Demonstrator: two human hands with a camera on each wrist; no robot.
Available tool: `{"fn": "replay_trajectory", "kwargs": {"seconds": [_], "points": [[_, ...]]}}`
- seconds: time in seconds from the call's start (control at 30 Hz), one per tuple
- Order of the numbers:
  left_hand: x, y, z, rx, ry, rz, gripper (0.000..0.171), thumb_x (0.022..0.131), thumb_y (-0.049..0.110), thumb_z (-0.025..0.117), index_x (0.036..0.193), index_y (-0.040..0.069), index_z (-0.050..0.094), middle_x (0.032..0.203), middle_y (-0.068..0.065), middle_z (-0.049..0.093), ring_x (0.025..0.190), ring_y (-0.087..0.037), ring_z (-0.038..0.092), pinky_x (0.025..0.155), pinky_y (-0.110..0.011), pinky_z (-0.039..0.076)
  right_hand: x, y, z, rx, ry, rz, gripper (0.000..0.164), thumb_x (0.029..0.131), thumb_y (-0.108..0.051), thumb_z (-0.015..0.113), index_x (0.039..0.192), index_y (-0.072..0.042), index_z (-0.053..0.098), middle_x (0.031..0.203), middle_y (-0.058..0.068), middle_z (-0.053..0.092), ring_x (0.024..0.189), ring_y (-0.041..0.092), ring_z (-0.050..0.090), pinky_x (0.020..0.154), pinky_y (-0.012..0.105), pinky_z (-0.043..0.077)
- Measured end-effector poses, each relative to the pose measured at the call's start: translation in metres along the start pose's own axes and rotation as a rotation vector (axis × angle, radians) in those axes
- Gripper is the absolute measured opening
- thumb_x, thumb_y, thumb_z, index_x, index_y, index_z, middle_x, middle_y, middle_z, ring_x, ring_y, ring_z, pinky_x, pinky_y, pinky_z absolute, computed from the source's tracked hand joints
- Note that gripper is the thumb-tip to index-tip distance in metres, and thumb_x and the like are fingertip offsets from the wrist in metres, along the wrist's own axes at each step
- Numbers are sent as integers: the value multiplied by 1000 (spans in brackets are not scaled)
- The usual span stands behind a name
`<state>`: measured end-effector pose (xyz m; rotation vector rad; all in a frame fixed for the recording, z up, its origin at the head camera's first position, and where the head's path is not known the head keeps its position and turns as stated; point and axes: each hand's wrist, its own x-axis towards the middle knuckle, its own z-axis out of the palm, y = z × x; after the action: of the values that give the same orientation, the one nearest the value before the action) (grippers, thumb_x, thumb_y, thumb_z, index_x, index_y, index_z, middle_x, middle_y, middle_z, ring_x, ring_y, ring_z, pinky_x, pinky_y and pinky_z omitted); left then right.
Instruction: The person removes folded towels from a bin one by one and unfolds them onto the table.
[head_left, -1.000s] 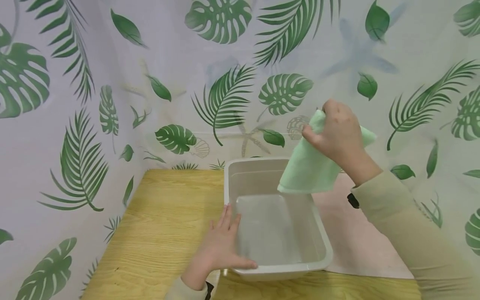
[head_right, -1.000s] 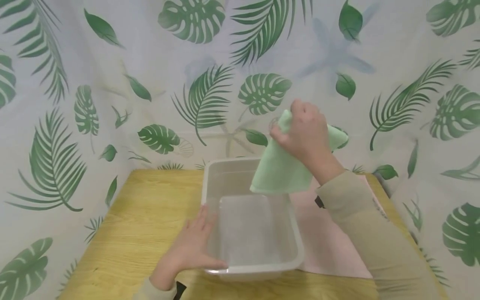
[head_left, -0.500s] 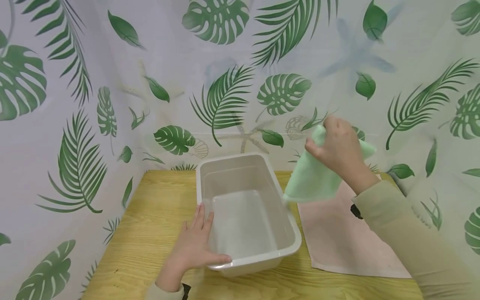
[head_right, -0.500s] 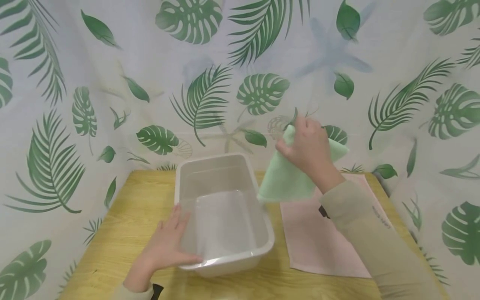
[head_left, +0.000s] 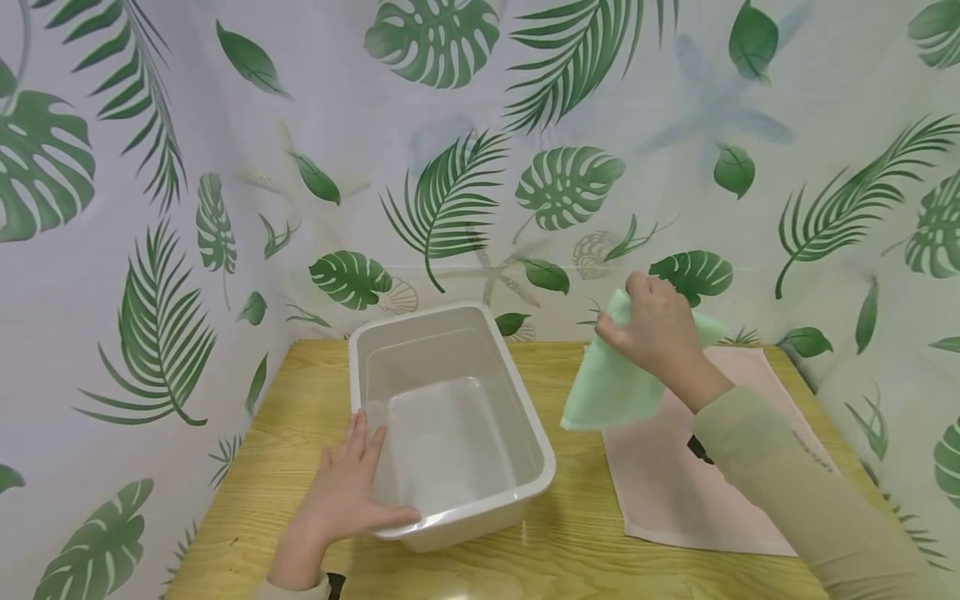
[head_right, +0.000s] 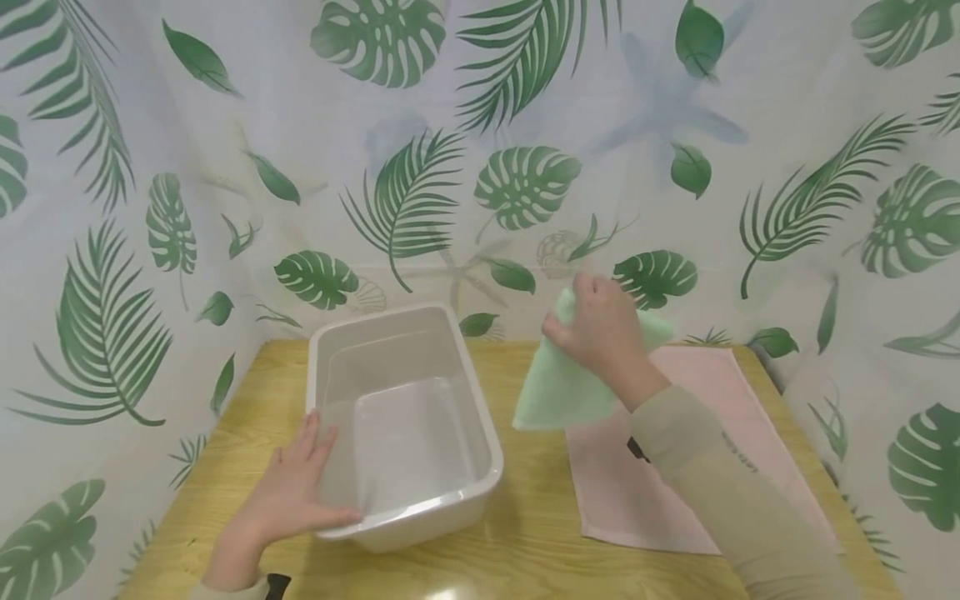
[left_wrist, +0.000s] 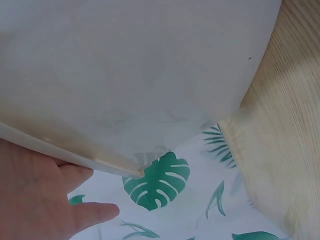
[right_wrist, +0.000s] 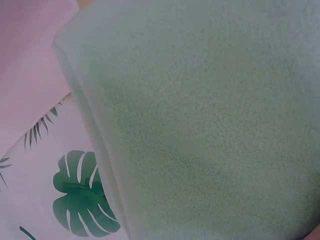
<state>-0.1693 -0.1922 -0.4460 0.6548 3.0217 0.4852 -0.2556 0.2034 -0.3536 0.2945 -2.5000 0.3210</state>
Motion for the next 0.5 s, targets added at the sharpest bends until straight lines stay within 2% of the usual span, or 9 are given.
{"fn": "replay_trajectory", "kwargs": {"seconds": [0.13,0.27,0.4,0.5], "points": [[-1,-5,0,-10,4,9,117,56,78,53,138,-1,25,144,-23,-1,131,-34,-1,91,-67,12,-2,0,5,1,-1,-7,31,72,-28,55,79,-2,40,61,8,39,53,26,39,47,35,30],[-5,-2,0,-12,10,2,114,59,77,52,138,0,24,143,-25,0,131,-35,0,92,-67,11,-4,-1,7,9,4,-8,31,72,-27,55,79,-1,40,62,9,40,53,26,40,47,36,32],[-14,15,3,-33,48,-61,107,66,72,51,137,-4,25,140,-31,4,129,-40,2,93,-65,13,-8,0,9,22,-3,-6,30,72,-27,55,79,-1,41,63,9,41,54,26,41,46,35,32],[-19,36,12,-18,149,-126,98,75,62,52,134,-11,24,136,-38,7,127,-46,6,94,-62,18,-12,1,10,23,-6,-8,30,72,-26,55,79,-2,41,62,7,40,54,25,40,47,34,31]]}}
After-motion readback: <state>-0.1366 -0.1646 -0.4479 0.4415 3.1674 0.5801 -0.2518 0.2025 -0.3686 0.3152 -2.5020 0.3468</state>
